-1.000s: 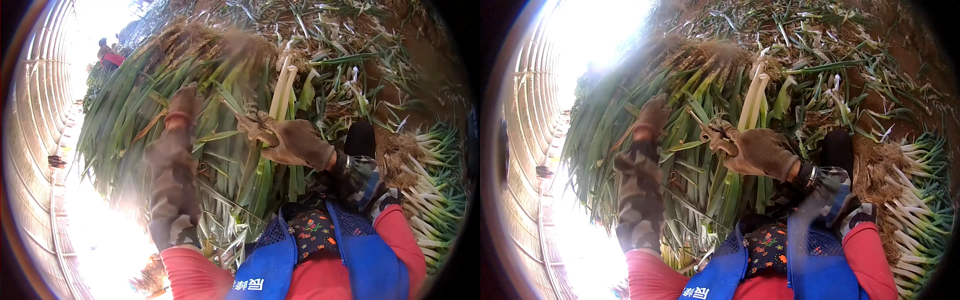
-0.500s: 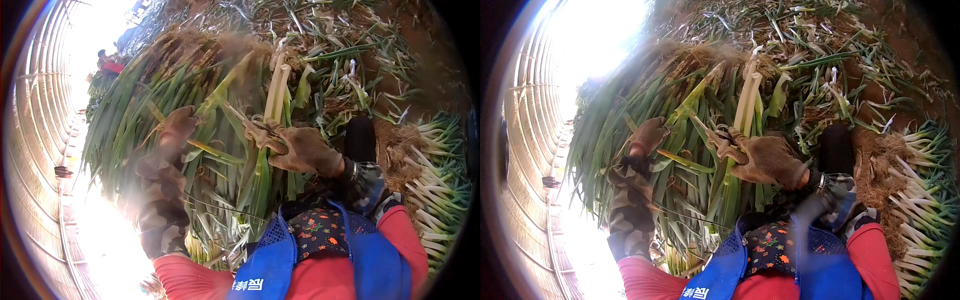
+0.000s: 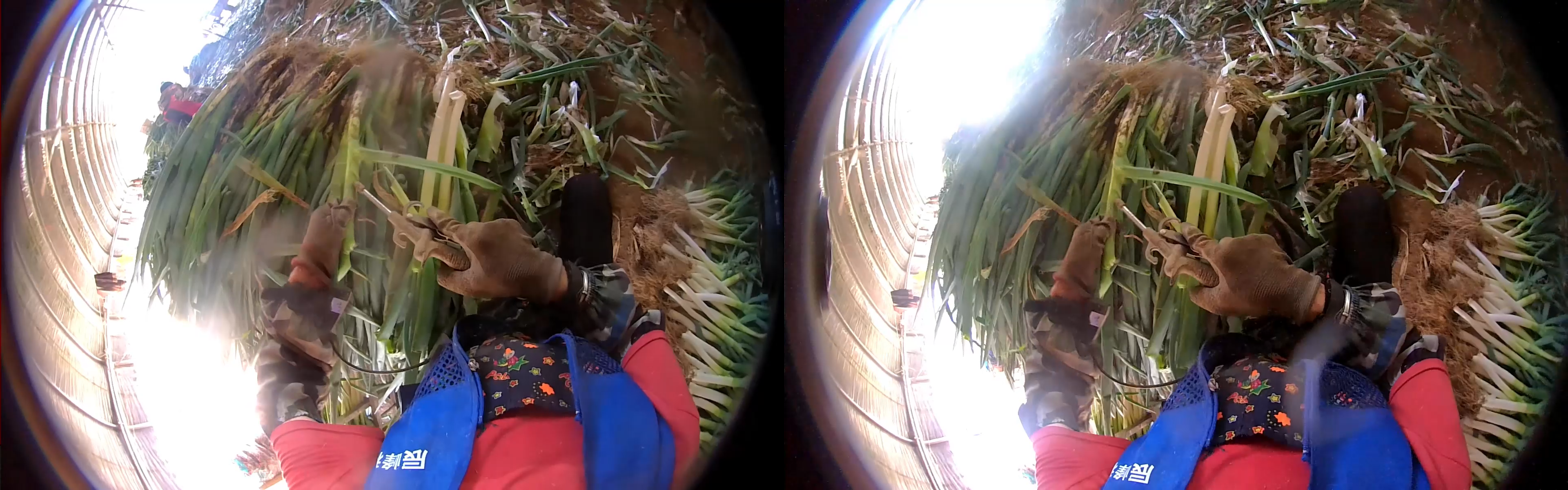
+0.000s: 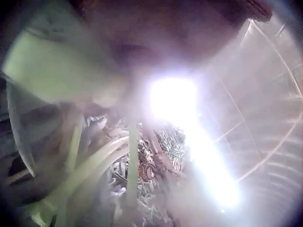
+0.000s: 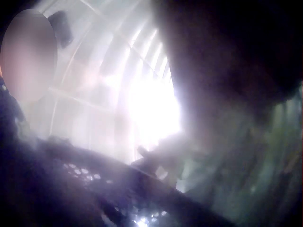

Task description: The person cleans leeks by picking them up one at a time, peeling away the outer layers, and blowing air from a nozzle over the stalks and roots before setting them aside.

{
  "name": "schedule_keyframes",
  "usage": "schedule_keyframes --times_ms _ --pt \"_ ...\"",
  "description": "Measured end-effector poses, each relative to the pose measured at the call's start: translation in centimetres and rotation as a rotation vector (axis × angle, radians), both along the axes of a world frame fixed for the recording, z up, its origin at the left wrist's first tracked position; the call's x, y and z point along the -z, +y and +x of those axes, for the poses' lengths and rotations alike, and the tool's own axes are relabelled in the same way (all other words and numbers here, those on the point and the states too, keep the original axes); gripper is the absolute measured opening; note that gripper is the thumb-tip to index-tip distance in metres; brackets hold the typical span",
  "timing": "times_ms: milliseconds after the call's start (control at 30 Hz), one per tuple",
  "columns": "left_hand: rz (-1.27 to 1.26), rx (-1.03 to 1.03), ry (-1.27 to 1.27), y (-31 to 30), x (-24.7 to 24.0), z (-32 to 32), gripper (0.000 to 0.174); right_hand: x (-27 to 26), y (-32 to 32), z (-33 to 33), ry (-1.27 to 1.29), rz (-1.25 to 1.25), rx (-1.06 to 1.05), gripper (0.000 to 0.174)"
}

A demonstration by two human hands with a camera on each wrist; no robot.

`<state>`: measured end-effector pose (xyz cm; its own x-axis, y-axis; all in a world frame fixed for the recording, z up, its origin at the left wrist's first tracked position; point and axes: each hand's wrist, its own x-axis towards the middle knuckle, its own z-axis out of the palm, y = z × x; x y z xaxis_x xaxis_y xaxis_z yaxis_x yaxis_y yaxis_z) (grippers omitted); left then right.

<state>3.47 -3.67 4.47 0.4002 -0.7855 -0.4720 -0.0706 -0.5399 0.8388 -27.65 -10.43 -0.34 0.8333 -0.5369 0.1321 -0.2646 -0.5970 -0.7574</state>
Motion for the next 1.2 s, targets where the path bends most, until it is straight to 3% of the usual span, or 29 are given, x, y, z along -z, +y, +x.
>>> schedule_keyframes --times_ms 67,200,267,300,333,400,500,600,667,800,900,1100,1200 --pt "0.006 0.021 -0.11 0.8 0.0 -1.5 0.017 -0.6 -0.4 -0.4 0.031 0.046 0.039 0.09" --pt "-0.12 0.014 0.046 1.7 1.2 -2.6 0.02 0.3 0.2 -0.7 0.001 0.005 -0.015 0.091" --pt "-0.247 0.232 -0.308 2.7 6.7 1.6 0.02 0.8 0.6 -0.2 -0.01 -0.046 0.018 0.085" --pt "-0.24 0.232 -0.344 2.8 7.2 1.7 0.019 0.8 0.6 0.0 -0.017 -0.072 0.036 0.082" --pt "-0.232 0.231 -0.38 2.5 6.5 0.8 0.019 0.4 0.0 0.1 -0.028 -0.066 0.042 0.081" --pt "-0.07 0.015 -0.163 2.9 5.0 -2.0 0.018 -0.5 -1.4 0.5 -0.053 -0.05 0.054 0.08" --pt "-0.148 0.023 -0.379 3.1 7.4 -1.7 0.024 0.5 -0.9 0.7 -0.019 -0.094 0.044 0.077" --pt "-0.035 0.003 -0.402 3.2 7.2 -2.8 0.027 0.8 -1.6 2.0 0.18 -0.059 0.048 0.08" --pt "-0.076 0.006 -0.356 3.5 8.9 -1.4 0.028 0.6 -3.0 2.6 0.165 -0.101 0.12 0.081" --pt "-0.069 0.022 -0.437 3.6 8.5 -2.0 0.029 1.0 -3.3 2.9 0.146 -0.092 0.07 0.081" --pt "-0.005 -0.024 -0.361 3.6 7.8 -2.2 0.028 0.7 -2.7 3.1 0.154 -0.217 0.012 0.081" --pt "-0.062 0.05 -0.516 3.7 6.8 -3.4 0.027 -0.6 -5.1 5.5 0.338 -0.186 0.148 0.082" --pt "-0.018 0.036 -0.492 3.5 6.6 -3.4 0.028 2.5 -7.9 7.2 0.276 -0.298 0.151 0.082"
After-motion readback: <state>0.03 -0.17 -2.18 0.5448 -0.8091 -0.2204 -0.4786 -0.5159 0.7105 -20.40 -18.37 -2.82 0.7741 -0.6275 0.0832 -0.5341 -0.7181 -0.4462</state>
